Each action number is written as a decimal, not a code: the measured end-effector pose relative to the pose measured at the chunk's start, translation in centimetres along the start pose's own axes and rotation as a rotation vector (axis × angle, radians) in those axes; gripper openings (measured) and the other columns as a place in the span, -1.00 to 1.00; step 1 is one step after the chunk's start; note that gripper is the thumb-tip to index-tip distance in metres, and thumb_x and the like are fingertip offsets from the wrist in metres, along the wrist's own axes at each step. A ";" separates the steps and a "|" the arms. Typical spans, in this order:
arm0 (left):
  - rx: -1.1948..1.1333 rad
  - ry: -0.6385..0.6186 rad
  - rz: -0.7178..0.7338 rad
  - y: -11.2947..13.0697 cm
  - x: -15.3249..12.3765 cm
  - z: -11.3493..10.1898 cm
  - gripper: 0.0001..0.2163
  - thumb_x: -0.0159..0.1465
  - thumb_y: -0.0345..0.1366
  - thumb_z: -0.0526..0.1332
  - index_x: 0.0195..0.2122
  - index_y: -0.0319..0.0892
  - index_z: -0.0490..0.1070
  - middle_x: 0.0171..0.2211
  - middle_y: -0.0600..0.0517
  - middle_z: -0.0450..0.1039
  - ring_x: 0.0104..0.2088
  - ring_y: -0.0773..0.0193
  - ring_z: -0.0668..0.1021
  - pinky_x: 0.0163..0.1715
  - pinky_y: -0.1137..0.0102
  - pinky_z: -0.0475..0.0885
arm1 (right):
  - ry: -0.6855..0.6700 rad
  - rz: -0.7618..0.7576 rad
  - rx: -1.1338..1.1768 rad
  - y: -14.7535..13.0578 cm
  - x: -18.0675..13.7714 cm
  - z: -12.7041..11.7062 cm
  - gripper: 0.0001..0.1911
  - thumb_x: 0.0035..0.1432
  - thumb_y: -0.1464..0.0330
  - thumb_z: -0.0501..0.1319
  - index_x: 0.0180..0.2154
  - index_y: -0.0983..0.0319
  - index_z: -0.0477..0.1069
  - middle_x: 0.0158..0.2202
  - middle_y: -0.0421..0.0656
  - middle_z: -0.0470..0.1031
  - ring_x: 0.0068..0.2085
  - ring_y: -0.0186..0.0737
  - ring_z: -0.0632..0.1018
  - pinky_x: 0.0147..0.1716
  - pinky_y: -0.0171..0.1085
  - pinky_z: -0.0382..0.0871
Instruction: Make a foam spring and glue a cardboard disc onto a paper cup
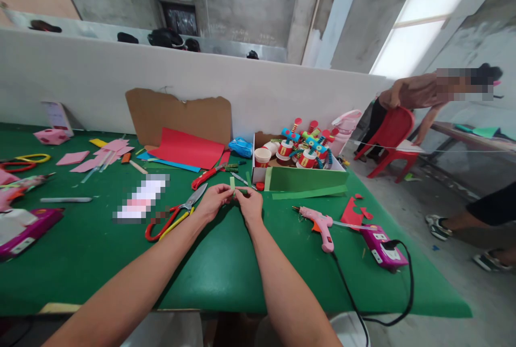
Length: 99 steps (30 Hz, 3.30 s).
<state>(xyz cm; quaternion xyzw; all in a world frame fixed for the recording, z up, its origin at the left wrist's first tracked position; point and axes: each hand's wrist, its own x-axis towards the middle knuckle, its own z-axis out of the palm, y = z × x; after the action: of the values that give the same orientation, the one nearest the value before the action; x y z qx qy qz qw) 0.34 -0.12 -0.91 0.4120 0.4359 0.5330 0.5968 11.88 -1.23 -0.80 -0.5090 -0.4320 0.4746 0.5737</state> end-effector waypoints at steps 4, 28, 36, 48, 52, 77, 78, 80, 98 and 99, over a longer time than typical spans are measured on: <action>0.011 0.042 0.024 0.2 0.0 0.1 -0.66 -0.23 -0.14 0.43 -0.56 -0.24 0.39 -0.65 0.14 0.33 -0.63 0.47 0.32 -0.59 0.49 0.19 | 0.044 -0.030 -0.002 -0.4 0.3 -0.3 -0.78 -0.17 0.25 0.32 -0.44 0.24 0.57 -0.65 -0.26 0.48 -0.55 -0.29 0.48 -0.51 -0.33 0.34; -0.032 0.010 0.045 0.4 -0.2 0.1 -0.68 -0.20 -0.16 0.45 -0.52 -0.26 0.44 -0.60 0.11 0.39 -0.61 0.45 0.35 -0.55 0.47 0.25 | -0.112 0.264 0.424 0.2 0.4 -0.3 -0.67 -0.39 0.30 0.50 -0.46 0.25 0.56 -0.54 -0.25 0.51 -0.51 -0.41 0.45 -0.34 -0.32 0.47; -0.049 0.044 0.052 0.3 -0.2 0.2 -0.70 -0.23 -0.19 0.45 -0.55 -0.26 0.44 -0.62 0.10 0.39 -0.61 0.45 0.36 -0.56 0.48 0.24 | -0.104 0.223 0.384 -0.3 -0.2 0.1 -0.66 -0.39 0.28 0.49 -0.45 0.25 0.56 -0.53 -0.26 0.53 -0.53 -0.44 0.45 -0.40 -0.36 0.43; -0.127 0.106 -0.031 0.2 -0.2 0.3 -0.68 -0.32 -0.26 0.48 -0.55 -0.26 0.45 -0.66 0.09 0.41 -0.63 0.44 0.38 -0.59 0.50 0.23 | -0.042 -0.070 0.014 0.0 -0.1 0.4 -0.72 -0.11 0.22 0.31 -0.34 0.25 0.59 -0.48 -0.19 0.58 -0.48 -0.27 0.51 -0.38 -0.28 0.41; -0.170 0.069 -0.076 0.6 -0.4 0.5 -0.68 -0.29 -0.25 0.48 -0.54 -0.28 0.47 -0.62 0.04 0.44 -0.60 0.41 0.42 -0.56 0.49 0.26 | 0.013 -0.167 -0.128 0.1 -0.3 0.3 -0.73 -0.02 0.22 0.24 -0.32 0.22 0.59 -0.44 -0.16 0.61 -0.42 -0.20 0.53 -0.35 -0.26 0.41; 0.106 0.066 0.094 0.5 -0.6 0.5 -0.72 -0.17 -0.18 0.42 -0.55 -0.22 0.41 -0.63 0.11 0.40 -0.60 0.42 0.38 -0.58 0.50 0.24 | -0.034 0.047 0.152 0.2 0.0 0.3 -0.72 -0.21 0.18 0.36 -0.47 0.25 0.57 -0.63 -0.27 0.45 -0.56 -0.37 0.38 -0.51 -0.35 0.27; 0.109 0.062 0.100 0.5 -0.6 0.5 -0.72 -0.16 -0.17 0.41 -0.56 -0.22 0.40 -0.64 0.12 0.38 -0.60 0.42 0.37 -0.58 0.50 0.24 | -0.022 0.051 0.156 0.2 0.0 0.3 -0.72 -0.22 0.18 0.36 -0.47 0.25 0.57 -0.64 -0.28 0.43 -0.56 -0.37 0.38 -0.52 -0.36 0.26; 0.099 0.051 0.107 0.3 -0.5 0.5 -0.72 -0.15 -0.16 0.40 -0.59 -0.22 0.37 -0.66 0.13 0.35 -0.62 0.44 0.35 -0.59 0.51 0.23 | -0.005 0.054 0.171 0.4 0.0 0.4 -0.72 -0.23 0.18 0.36 -0.49 0.26 0.57 -0.66 -0.29 0.42 -0.57 -0.38 0.37 -0.53 -0.36 0.25; 0.002 0.071 0.102 0.2 -0.4 0.3 -0.63 -0.11 -0.02 0.38 -0.47 -0.23 0.42 -0.54 0.07 0.43 -0.55 0.40 0.41 -0.54 0.49 0.28 | -0.073 0.235 0.423 -0.1 0.0 0.1 -0.68 -0.31 0.29 0.46 -0.51 0.24 0.39 -0.53 -0.23 0.52 -0.51 -0.36 0.52 -0.41 -0.34 0.44; 0.009 0.055 0.102 0.2 -0.4 0.3 -0.62 -0.11 -0.01 0.38 -0.45 -0.23 0.43 -0.53 0.07 0.43 -0.54 0.40 0.41 -0.53 0.49 0.28 | -0.060 0.235 0.421 -0.1 0.0 0.1 -0.69 -0.31 0.29 0.46 -0.51 0.24 0.39 -0.54 -0.24 0.51 -0.52 -0.38 0.51 -0.42 -0.35 0.44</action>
<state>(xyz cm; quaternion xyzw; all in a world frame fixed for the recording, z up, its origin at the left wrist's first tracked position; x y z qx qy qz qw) 0.59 -0.52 -0.61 0.4214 0.4331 0.5718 0.5549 11.76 -1.23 -0.68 -0.4108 -0.2783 0.6326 0.5946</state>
